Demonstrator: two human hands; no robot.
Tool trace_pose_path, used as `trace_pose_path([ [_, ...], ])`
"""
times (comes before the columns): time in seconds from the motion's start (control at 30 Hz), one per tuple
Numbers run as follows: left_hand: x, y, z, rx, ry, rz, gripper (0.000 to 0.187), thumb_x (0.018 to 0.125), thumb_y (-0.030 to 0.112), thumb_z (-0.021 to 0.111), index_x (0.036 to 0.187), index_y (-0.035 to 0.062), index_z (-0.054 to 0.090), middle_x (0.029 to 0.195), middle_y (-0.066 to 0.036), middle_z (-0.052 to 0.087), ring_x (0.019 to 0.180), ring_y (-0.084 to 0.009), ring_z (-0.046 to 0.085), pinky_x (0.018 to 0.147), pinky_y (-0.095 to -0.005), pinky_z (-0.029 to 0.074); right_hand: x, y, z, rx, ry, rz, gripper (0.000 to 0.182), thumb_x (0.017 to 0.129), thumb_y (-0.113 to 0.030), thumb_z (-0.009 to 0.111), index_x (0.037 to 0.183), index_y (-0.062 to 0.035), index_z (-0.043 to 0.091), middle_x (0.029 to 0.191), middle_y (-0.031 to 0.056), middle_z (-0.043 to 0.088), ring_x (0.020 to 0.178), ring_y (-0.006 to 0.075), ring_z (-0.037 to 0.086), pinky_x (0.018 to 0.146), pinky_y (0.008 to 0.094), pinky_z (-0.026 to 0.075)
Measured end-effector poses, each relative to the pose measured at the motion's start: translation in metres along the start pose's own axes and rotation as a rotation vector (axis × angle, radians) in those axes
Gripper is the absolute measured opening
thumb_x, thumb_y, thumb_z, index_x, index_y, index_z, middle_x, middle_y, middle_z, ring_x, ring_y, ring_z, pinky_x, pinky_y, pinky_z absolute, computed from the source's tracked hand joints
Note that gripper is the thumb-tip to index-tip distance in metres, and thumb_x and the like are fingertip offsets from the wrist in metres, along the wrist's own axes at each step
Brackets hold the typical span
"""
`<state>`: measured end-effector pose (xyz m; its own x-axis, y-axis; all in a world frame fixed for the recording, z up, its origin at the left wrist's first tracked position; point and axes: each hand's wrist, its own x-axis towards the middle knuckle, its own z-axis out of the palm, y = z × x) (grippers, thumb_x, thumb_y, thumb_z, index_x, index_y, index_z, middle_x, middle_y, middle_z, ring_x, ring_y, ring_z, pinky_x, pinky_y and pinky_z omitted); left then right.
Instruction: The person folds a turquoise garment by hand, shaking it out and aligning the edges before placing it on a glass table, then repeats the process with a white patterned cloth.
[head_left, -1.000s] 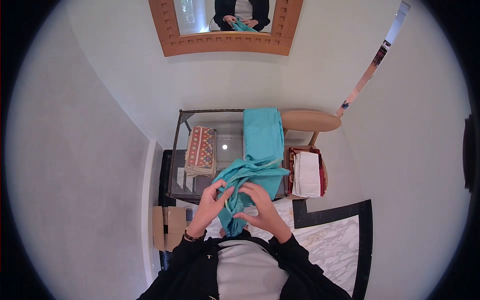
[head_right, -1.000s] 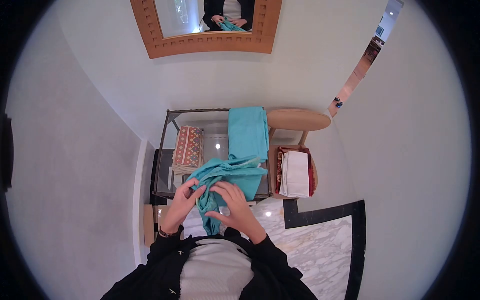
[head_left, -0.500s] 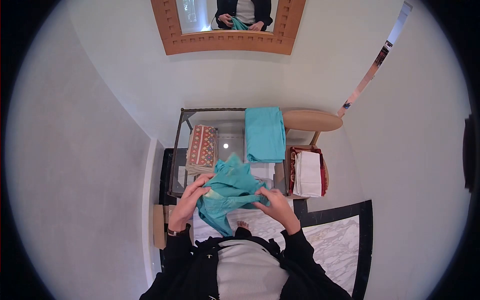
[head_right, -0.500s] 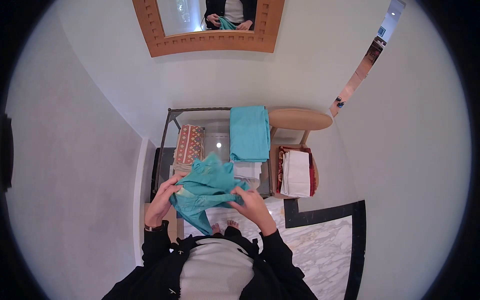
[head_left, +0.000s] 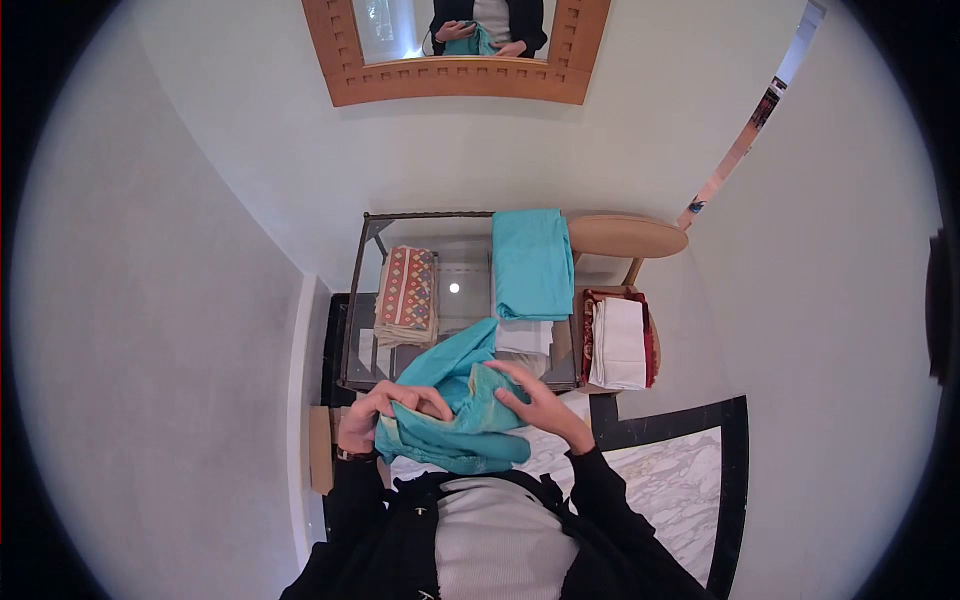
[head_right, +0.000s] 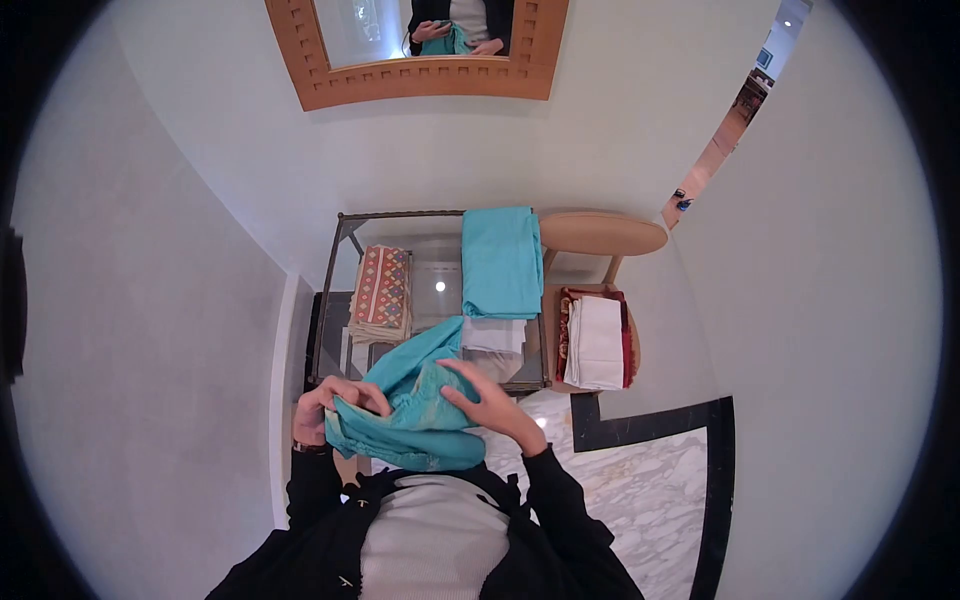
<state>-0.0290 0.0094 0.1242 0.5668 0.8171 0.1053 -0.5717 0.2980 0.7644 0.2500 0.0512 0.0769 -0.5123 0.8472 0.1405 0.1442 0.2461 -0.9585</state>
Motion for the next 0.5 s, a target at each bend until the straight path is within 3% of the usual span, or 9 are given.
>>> trace_pose_path([
  [0.1,-0.002,0.001,0.003,0.046,-0.031,-0.005,0.035,0.074,0.027,0.046,0.055,-0.0031,0.043,0.107,-0.039,0.056,0.092,-0.0386,0.061,0.098,-0.0443,0.04,-0.002,0.001,0.009,0.267,-0.249,0.288,0.04,0.098,-0.027,0.058,0.132,-0.0067,0.053,0.114,0.0047,0.062,0.105,0.0136,0.057,0.094,0.028,0.043],
  [0.13,-0.003,0.002,0.002,0.045,-0.021,0.01,0.034,0.073,0.026,0.047,0.056,-0.003,0.043,0.106,-0.039,0.056,0.093,-0.0387,0.06,0.099,-0.0448,0.04,-0.001,-0.001,0.004,0.327,-0.357,0.357,0.038,0.099,-0.025,0.058,0.132,-0.0072,0.053,0.108,0.0,0.061,0.098,0.0066,0.055,0.086,0.0222,0.043],
  [0.27,-0.011,0.008,0.001,-0.047,0.072,0.082,0.033,0.072,0.026,0.049,0.058,-0.0038,0.046,0.108,-0.034,0.057,0.102,-0.0382,0.058,0.102,-0.0449,0.038,-0.008,-0.011,-0.024,0.473,-0.124,0.361,0.03,0.097,-0.016,0.06,0.125,-0.007,0.055,0.103,-0.0016,0.062,0.091,0.0044,0.054,0.081,0.0202,0.043],
  [0.37,-0.013,0.015,0.0,0.262,0.349,0.073,0.032,0.072,0.026,0.051,0.064,-0.0044,0.051,0.114,-0.029,0.057,0.113,-0.0362,0.054,0.104,-0.0437,0.036,-0.01,-0.005,-0.043,0.573,0.164,0.254,0.021,0.094,-0.009,0.062,0.114,-0.0051,0.057,0.1,-0.0025,0.061,0.092,0.004,0.053,0.081,0.0193,0.042],
  [0.4,-0.011,0.024,-0.002,0.438,0.244,0.056,0.022,0.077,0.018,0.056,0.077,-0.0033,0.056,0.122,-0.019,0.055,0.117,-0.0296,0.051,0.103,-0.0397,0.036,-0.011,-0.007,-0.049,0.557,0.214,0.235,0.019,0.094,-0.007,0.062,0.112,-0.0047,0.057,0.102,-0.0019,0.061,0.093,0.0041,0.054,0.082,0.0193,0.042],
  [0.5,-0.017,0.017,-0.009,0.77,0.291,-0.04,0.012,0.082,0.005,0.059,0.093,0.0002,0.057,0.12,-0.012,0.054,0.115,-0.0237,0.05,0.101,-0.0352,0.037,-0.011,-0.019,-0.052,0.533,0.321,0.201,0.02,0.092,-0.002,0.063,0.111,-0.0037,0.056,0.104,0.0014,0.064,0.094,0.0051,0.056,0.083,0.0201,0.043],
])
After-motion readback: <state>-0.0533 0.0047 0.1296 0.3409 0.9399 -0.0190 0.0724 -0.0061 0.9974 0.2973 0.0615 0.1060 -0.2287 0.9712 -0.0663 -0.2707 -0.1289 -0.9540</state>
